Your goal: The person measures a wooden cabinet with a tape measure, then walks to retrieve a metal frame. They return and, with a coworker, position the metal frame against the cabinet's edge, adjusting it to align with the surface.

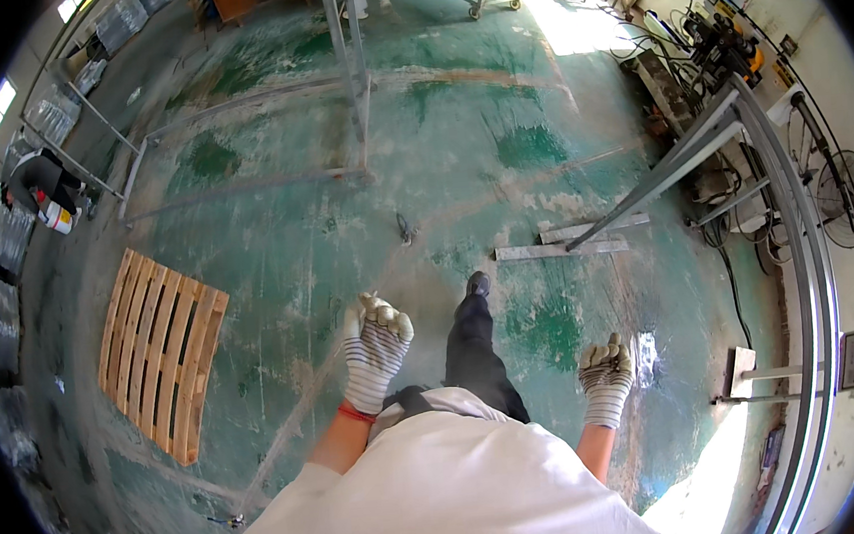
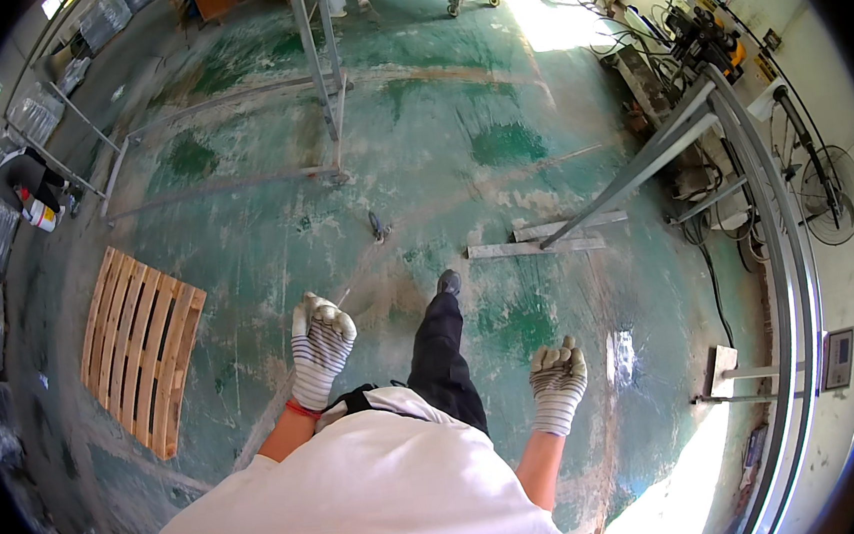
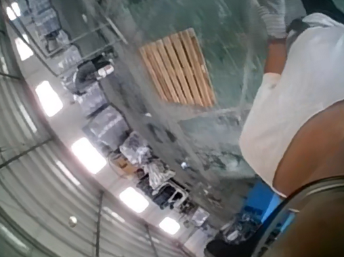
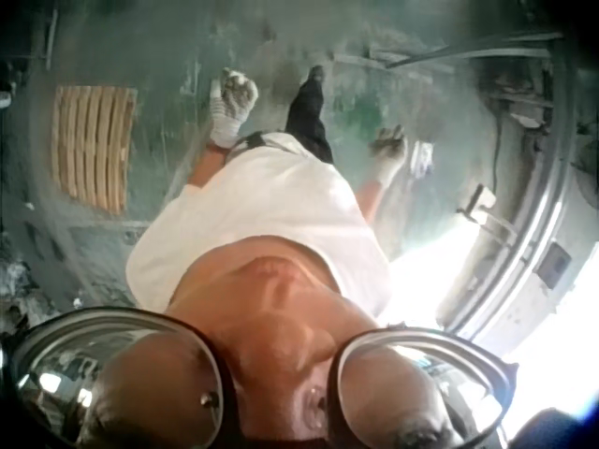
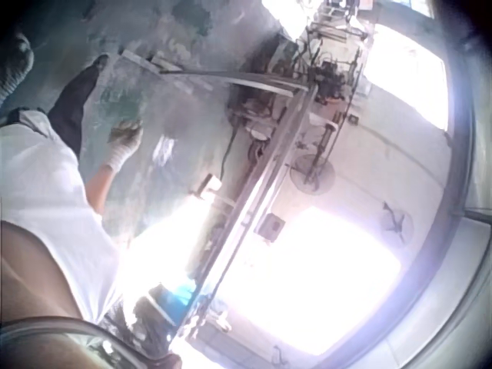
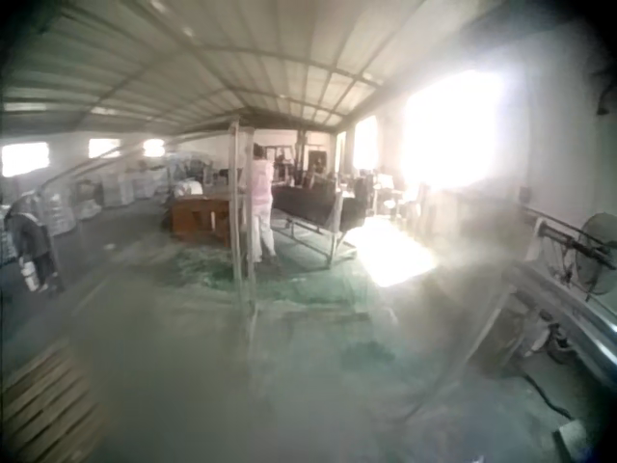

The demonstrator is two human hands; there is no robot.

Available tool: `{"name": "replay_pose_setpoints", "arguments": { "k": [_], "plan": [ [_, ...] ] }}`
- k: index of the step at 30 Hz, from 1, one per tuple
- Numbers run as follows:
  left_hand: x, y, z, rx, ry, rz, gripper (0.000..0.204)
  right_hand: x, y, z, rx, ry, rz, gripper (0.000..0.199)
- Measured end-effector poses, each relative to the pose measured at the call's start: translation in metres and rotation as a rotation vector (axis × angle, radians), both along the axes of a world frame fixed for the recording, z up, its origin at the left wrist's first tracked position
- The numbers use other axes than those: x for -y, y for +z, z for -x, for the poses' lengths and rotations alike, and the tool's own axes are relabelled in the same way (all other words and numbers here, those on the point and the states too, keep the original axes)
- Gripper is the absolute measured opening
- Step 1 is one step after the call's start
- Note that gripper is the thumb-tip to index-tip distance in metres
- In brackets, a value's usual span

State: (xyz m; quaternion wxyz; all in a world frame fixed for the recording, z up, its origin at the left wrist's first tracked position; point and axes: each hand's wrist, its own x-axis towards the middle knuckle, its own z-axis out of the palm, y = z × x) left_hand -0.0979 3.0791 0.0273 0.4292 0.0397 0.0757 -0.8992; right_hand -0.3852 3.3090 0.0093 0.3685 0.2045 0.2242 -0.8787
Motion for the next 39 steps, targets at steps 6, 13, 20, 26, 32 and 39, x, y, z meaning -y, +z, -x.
{"name": "replay_pose_setpoints", "arguments": {
  "k": [6,13,20,26,32,39],
  "plan": [
    [0.150,-0.024,0.103,0.040,0.160,-0.013,0.024,0.193,-0.019,0.143,-0.009,0.144,-0.021,0.027],
    [0.264,0.026,0.215,0.156,0.212,-0.033,0.019,0.372,0.040,0.244,-0.033,0.377,0.086,0.039],
    [0.377,-0.006,0.289,0.141,0.222,-0.060,0.021,0.467,0.043,0.270,0.102,0.467,0.129,0.042],
    [0.527,-0.032,0.379,0.062,0.171,-0.051,0.030,0.567,0.004,0.323,0.267,0.425,0.125,0.035],
    [0.696,-0.034,0.464,-0.024,0.191,0.083,0.021,0.719,0.030,0.430,0.121,0.383,0.101,0.028],
    [0.849,0.006,0.531,-0.093,0.160,0.102,0.020,0.845,0.053,0.531,-0.062,0.282,0.226,0.030]
  ]
}}
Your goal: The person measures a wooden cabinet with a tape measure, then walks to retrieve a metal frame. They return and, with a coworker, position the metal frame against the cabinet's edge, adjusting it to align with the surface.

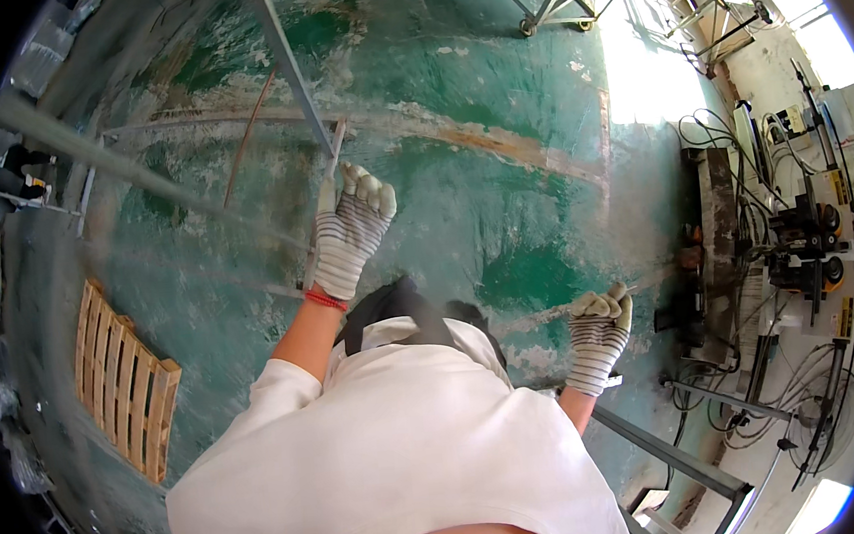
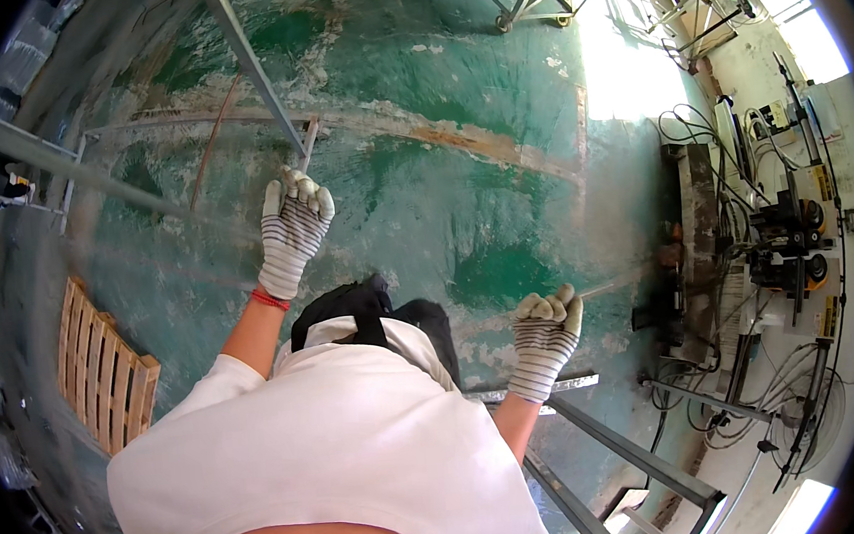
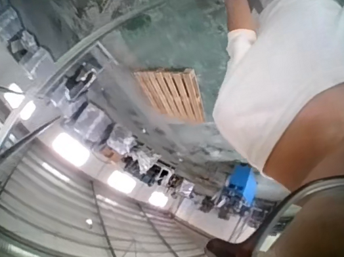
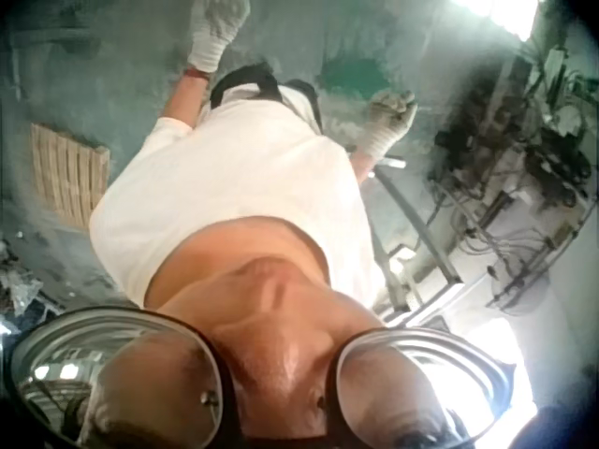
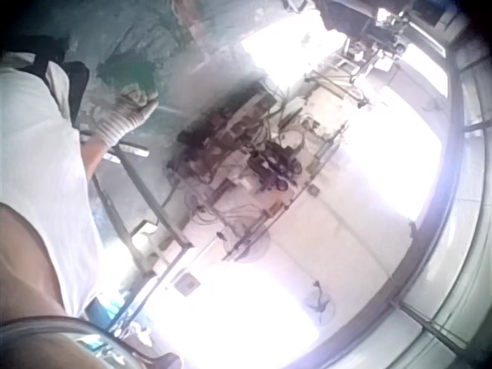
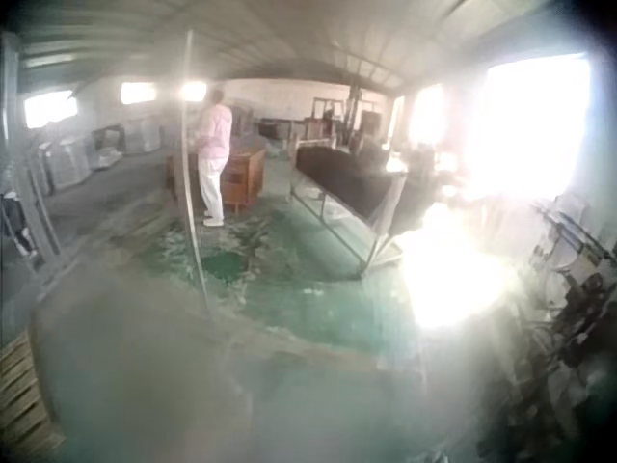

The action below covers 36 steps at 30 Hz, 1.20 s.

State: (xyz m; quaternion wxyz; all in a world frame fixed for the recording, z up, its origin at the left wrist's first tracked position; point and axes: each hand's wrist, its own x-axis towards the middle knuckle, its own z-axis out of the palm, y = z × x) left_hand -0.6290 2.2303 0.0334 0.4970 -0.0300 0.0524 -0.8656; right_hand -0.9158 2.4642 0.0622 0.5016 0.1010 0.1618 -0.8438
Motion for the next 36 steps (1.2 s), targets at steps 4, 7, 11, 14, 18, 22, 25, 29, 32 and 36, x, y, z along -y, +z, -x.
{"name": "replay_pose_setpoints", "arguments": {
  "k": [4,7,11,14,18,22,25,29,32,36],
  "plan": [
    [0.058,-0.002,0.023,0.048,-0.046,-0.059,0.019,0.039,-0.037,0.039,0.089,-0.091,-0.110,0.029],
    [0.103,-0.010,0.045,0.054,-0.028,-0.047,0.020,0.084,-0.067,0.065,0.207,-0.150,-0.251,0.028],
    [0.178,-0.023,0.085,0.056,0.017,-0.099,0.020,0.180,-0.092,0.120,0.249,-0.077,-0.270,0.029],
    [0.248,-0.028,0.125,0.084,0.078,-0.150,0.024,0.285,-0.107,0.181,0.200,-0.018,-0.260,0.030],
    [0.347,-0.034,0.176,0.065,0.118,-0.114,0.026,0.439,-0.106,0.258,0.046,0.171,-0.066,0.030],
    [0.428,-0.013,0.204,0.111,0.229,-0.172,0.029,0.586,-0.047,0.285,-0.067,0.266,-0.127,0.030],
    [0.478,-0.012,0.210,0.075,0.292,-0.112,0.030,0.660,-0.021,0.289,-0.064,0.356,-0.127,0.030],
    [0.544,-0.032,0.210,0.087,0.430,-0.145,0.030,0.748,-0.020,0.270,-0.007,0.495,-0.108,0.030],
    [0.606,-0.051,0.208,0.111,0.512,-0.239,0.033,0.814,-0.021,0.250,0.049,0.622,-0.113,0.030],
    [0.714,-0.097,0.190,0.067,0.572,-0.285,0.034,0.930,-0.030,0.248,-0.023,0.670,-0.114,0.030]
  ]
}}
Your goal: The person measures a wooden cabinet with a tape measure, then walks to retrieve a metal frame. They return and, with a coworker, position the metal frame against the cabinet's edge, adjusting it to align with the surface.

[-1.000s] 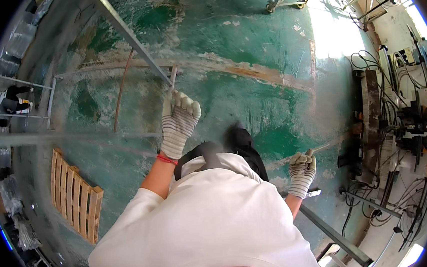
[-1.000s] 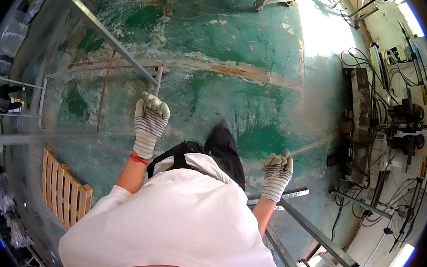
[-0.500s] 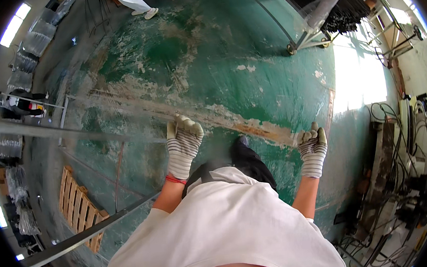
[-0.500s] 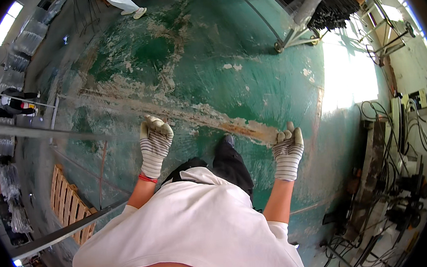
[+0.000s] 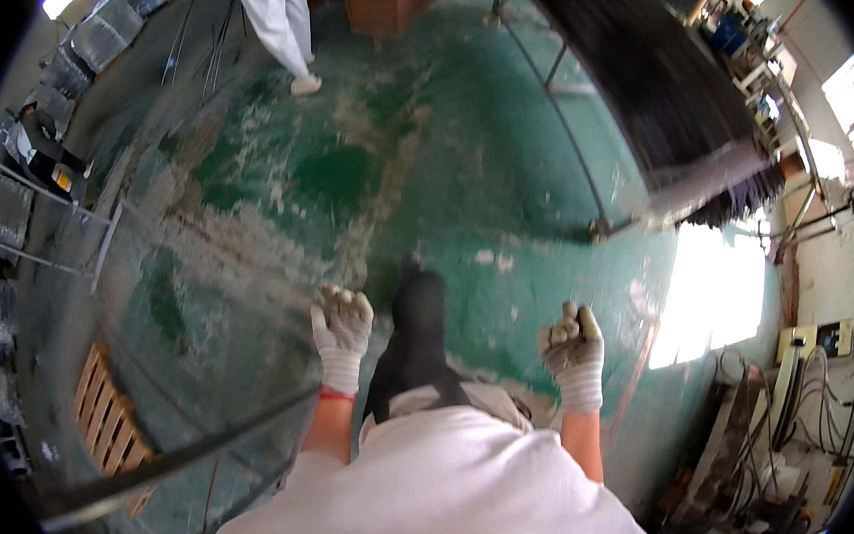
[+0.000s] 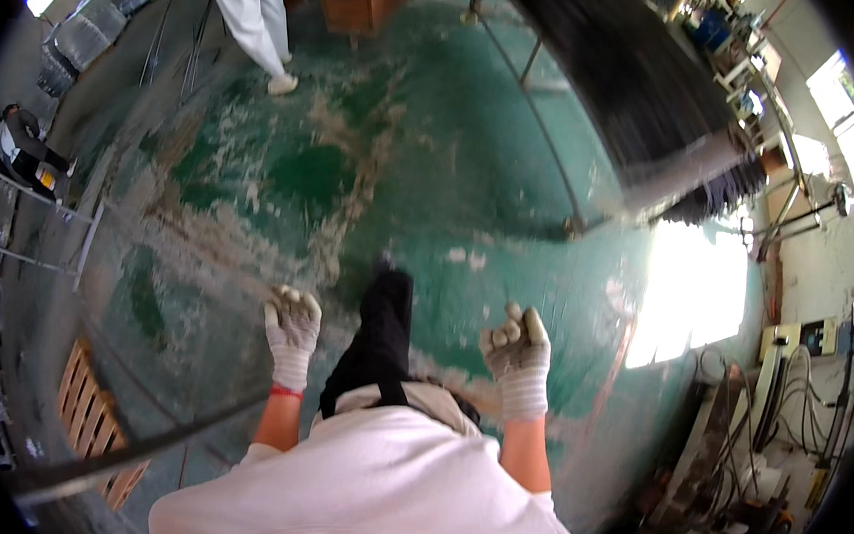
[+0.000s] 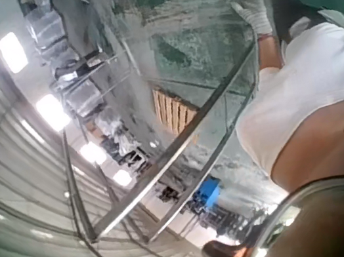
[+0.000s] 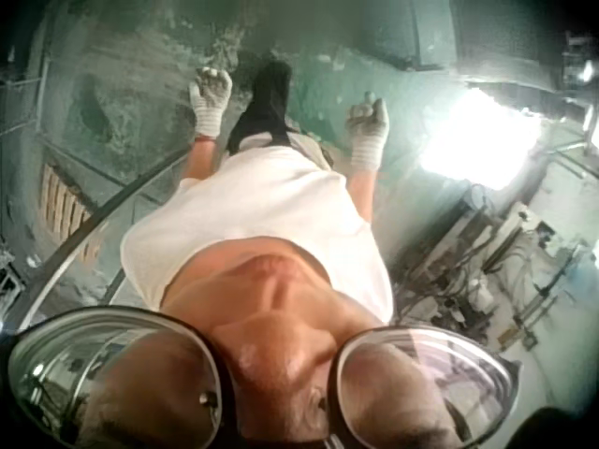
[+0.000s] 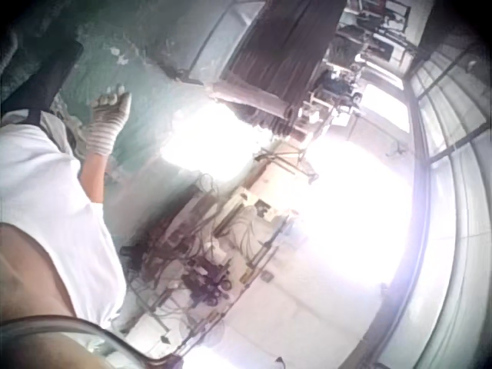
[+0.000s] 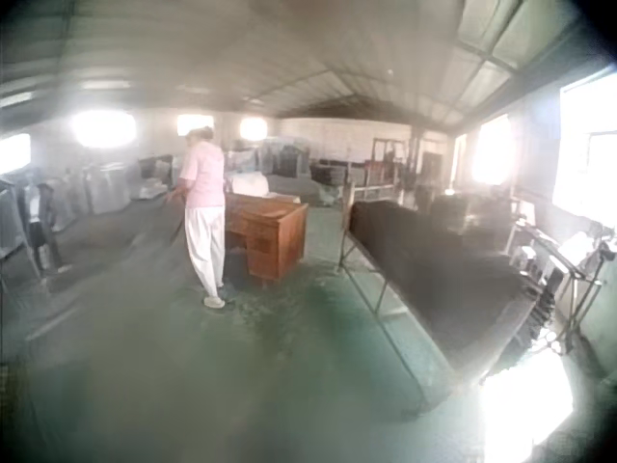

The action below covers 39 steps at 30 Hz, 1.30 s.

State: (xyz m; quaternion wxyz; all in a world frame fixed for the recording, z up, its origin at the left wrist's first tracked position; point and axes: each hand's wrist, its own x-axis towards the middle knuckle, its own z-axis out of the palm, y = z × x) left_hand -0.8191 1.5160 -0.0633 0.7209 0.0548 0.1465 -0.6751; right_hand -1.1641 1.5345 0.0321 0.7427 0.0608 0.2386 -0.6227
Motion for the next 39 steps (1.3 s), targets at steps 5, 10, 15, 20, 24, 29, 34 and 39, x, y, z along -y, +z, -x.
{"name": "replay_pose_setpoints", "arguments": {
  "k": [5,10,15,20,24,29,34,39],
  "plan": [
    [0.189,0.010,0.014,-0.081,-0.062,0.023,0.033,0.143,0.009,0.012,-0.051,-0.114,0.031,0.029],
    [0.324,0.071,0.010,-0.132,-0.166,0.093,0.034,0.259,0.043,-0.004,-0.065,-0.120,0.098,0.029],
    [0.391,0.073,-0.004,-0.108,-0.204,0.101,0.033,0.323,0.024,0.005,-0.102,-0.183,0.225,0.028],
    [0.430,0.066,-0.011,-0.083,-0.133,0.011,0.030,0.397,0.006,0.013,-0.127,-0.195,0.226,0.038],
    [0.461,0.071,-0.016,-0.012,-0.006,0.019,0.027,0.479,-0.001,0.023,-0.038,-0.089,0.229,0.038],
    [0.507,0.036,-0.021,0.160,0.160,0.092,0.020,0.599,0.007,0.022,-0.023,0.069,0.092,0.034],
    [0.543,0.067,0.024,0.098,0.341,-0.399,0.012,0.711,-0.003,0.037,0.026,0.258,0.070,0.034],
    [0.554,0.068,0.037,0.008,0.504,-0.297,0.015,0.801,0.002,0.017,0.007,0.411,0.064,0.045]
  ]
}}
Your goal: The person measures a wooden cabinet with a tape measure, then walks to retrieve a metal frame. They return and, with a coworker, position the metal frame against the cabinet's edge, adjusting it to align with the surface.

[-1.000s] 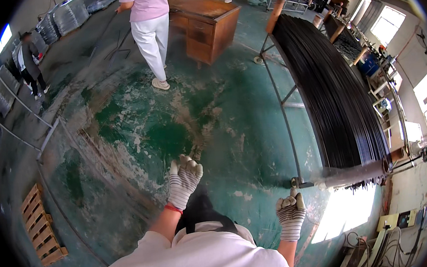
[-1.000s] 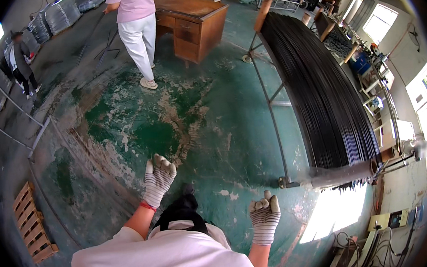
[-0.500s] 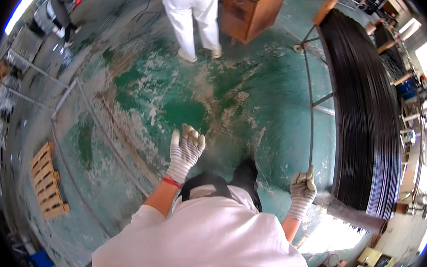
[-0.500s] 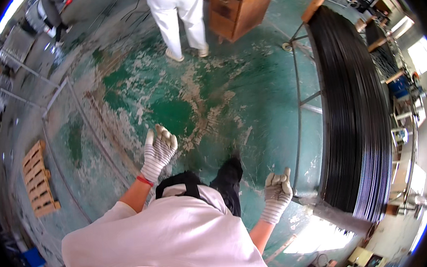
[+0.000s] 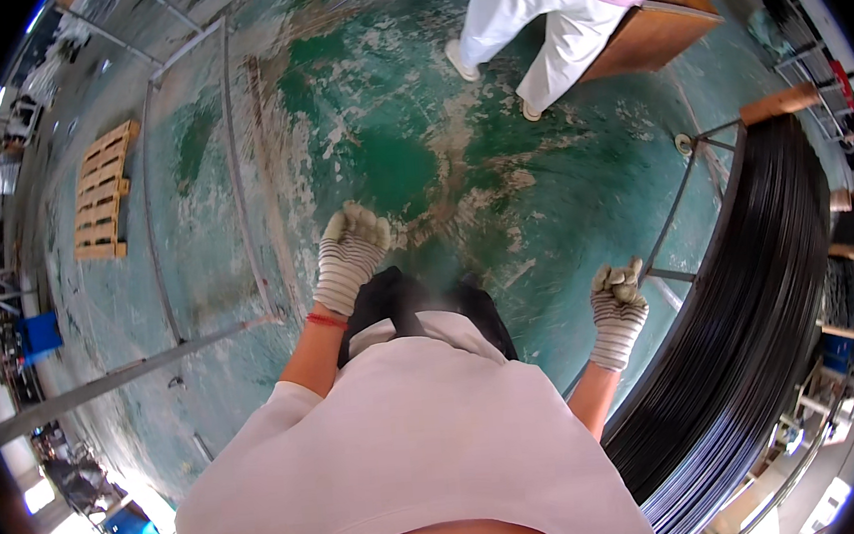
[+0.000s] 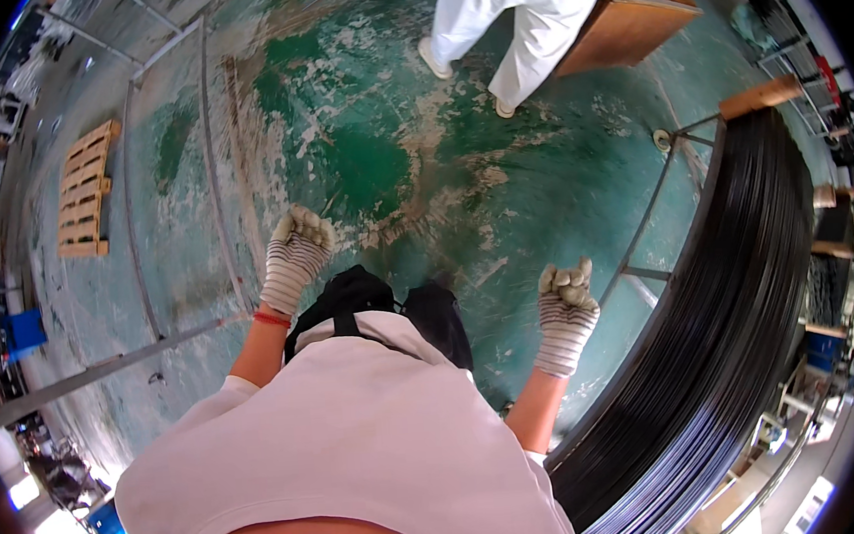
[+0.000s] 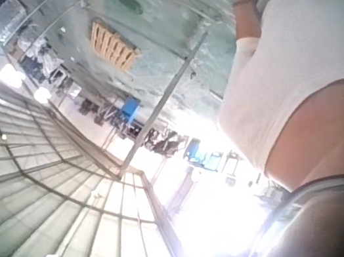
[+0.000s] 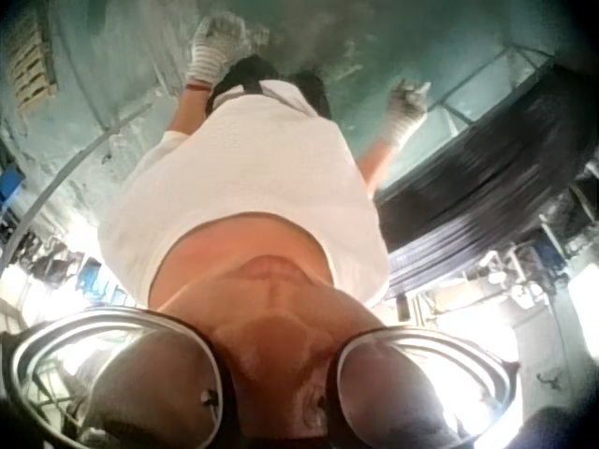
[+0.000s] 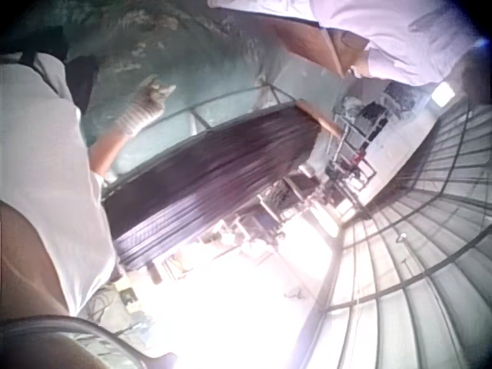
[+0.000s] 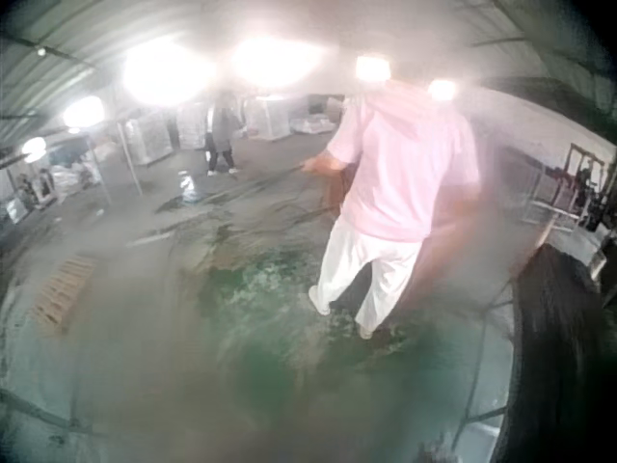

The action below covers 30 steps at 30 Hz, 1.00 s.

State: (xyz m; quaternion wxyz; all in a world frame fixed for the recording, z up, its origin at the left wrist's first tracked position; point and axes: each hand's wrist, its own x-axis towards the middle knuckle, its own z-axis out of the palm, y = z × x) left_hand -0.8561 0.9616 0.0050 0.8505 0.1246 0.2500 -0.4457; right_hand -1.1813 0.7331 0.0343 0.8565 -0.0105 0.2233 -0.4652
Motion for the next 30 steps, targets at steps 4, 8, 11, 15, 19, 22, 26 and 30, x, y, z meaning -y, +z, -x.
{"name": "replay_pose_setpoints", "arguments": {
  "k": [4,8,11,15,19,22,26,30],
  "plan": [
    [-0.018,0.007,-0.003,0.024,0.188,-0.129,0.020,0.040,-0.003,-0.037,-0.038,0.135,-0.045,0.043],
    [-0.047,-0.008,-0.018,0.034,0.342,-0.124,0.020,0.042,-0.002,-0.086,-0.021,0.314,-0.094,0.041],
    [-0.055,-0.008,-0.033,-0.007,0.391,-0.134,0.020,0.032,-0.003,-0.121,-0.048,0.415,-0.120,0.044],
    [-0.066,-0.016,-0.065,-0.004,0.344,-0.079,0.020,0.004,0.008,-0.173,-0.028,0.472,-0.100,0.044],
    [-0.076,-0.023,-0.099,-0.011,0.374,-0.015,0.020,-0.024,0.022,-0.219,-0.063,0.538,-0.051,0.034],
    [-0.079,-0.018,-0.119,-0.015,0.385,-0.104,0.019,-0.035,0.028,-0.244,-0.048,0.584,-0.020,0.034],
    [-0.112,-0.058,-0.150,0.114,0.313,-0.035,0.021,-0.053,0.040,-0.269,-0.101,0.544,-0.022,0.033],
    [-0.106,-0.045,-0.171,0.015,0.326,-0.111,0.021,-0.063,0.036,-0.290,-0.009,0.591,-0.064,0.036]
  ]
}}
